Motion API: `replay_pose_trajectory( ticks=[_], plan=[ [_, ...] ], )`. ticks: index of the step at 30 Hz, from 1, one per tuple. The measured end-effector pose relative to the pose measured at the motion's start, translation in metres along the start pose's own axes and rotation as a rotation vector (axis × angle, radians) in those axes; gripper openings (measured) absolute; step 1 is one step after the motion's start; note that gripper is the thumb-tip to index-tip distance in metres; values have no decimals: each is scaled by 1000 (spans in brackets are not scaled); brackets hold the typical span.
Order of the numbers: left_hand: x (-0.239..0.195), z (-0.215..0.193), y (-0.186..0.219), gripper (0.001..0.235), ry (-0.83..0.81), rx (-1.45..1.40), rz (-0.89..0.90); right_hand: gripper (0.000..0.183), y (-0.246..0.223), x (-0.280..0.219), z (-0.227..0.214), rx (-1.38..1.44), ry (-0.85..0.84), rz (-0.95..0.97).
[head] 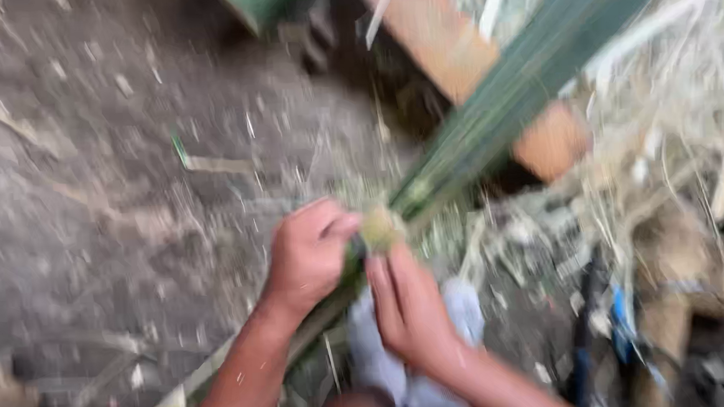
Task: The person sits on the ground and bundles long green bamboo strips together using a metal wire. They wrap the wire around the bundle, twist it to tighten, and trim the excess wire with a knife.
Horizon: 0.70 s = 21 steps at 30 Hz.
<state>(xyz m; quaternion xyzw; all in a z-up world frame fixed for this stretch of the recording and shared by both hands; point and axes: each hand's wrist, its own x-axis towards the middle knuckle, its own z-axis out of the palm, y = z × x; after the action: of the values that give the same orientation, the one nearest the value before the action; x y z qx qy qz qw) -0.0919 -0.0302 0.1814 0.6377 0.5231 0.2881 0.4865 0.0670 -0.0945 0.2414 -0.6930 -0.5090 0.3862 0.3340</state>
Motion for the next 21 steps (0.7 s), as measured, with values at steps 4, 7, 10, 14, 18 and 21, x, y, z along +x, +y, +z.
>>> replay_pose_trajectory(
  ticks=[4,7,10,14,18,21],
  plan=[
    [5,5,-32,22,4,2,-90,9,1,-5,16,-10,-41,24],
    [25,20,-51,21,11,-178,-207,13,11,-5,37,-16,16,-18],
    [12,34,-65,23,64,-165,-224,5,18,-24,30,-2,-7,-118],
    [4,63,-91,23,91,-129,-179,12,61,-36,18,-24,-100,311],
    [5,92,-113,31,92,-58,-272,12,109,-50,36,-6,48,-27],
    [-3,93,-112,34,149,-71,-316,17,131,-55,50,138,44,41]
  ],
)
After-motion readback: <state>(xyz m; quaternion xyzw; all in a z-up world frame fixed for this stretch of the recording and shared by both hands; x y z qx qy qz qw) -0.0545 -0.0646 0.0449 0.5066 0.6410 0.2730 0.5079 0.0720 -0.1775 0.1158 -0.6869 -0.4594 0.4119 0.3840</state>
